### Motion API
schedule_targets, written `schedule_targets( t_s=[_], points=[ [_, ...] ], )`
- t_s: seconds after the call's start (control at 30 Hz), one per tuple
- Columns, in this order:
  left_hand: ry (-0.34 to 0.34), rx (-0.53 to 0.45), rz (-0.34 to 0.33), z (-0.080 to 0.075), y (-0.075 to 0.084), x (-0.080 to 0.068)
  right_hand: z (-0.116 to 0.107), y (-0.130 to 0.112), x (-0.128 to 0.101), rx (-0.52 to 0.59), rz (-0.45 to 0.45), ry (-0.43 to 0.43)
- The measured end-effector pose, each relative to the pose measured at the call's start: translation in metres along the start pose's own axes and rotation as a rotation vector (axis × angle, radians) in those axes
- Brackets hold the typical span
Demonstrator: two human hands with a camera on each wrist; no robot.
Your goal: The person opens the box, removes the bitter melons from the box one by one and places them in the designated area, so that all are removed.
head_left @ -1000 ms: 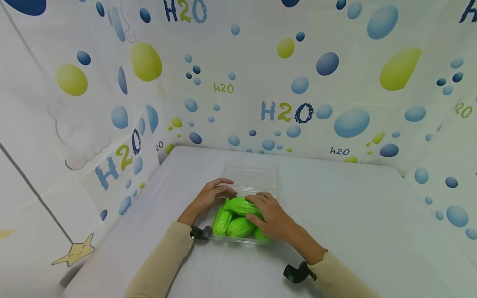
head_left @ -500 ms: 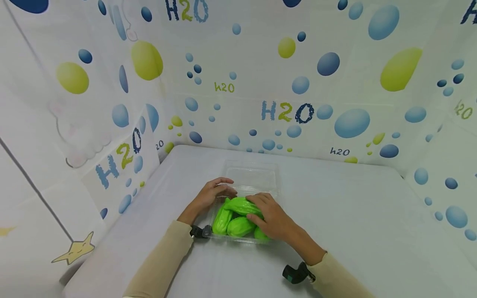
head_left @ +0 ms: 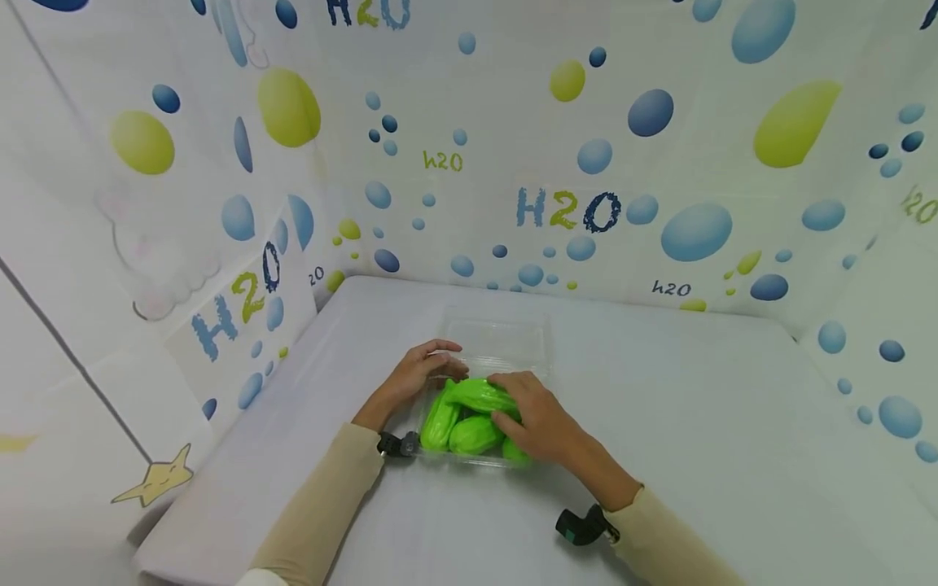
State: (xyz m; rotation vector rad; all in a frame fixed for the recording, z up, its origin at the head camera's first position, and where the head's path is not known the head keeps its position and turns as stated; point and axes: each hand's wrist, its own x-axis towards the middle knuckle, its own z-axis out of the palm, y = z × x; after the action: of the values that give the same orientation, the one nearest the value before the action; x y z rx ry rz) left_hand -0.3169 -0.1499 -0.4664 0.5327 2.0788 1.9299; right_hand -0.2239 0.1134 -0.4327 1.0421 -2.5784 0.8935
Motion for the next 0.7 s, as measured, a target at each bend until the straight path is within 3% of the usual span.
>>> schedule_targets(
  t_s=[0.47, 0.7],
  points=[
    [0.023, -0.007, -0.031, 0.0007, 0.0012, -0.0018, 0.0004, 0.0024, -0.0008, 0.038, -0.009, 0.062],
    [0.056, -0.006, -0.050, 0.0008, 0.0025, -0.0009, -0.0054, 0.0057, 0.0004, -0.012, -0.061, 0.178]
  ],
)
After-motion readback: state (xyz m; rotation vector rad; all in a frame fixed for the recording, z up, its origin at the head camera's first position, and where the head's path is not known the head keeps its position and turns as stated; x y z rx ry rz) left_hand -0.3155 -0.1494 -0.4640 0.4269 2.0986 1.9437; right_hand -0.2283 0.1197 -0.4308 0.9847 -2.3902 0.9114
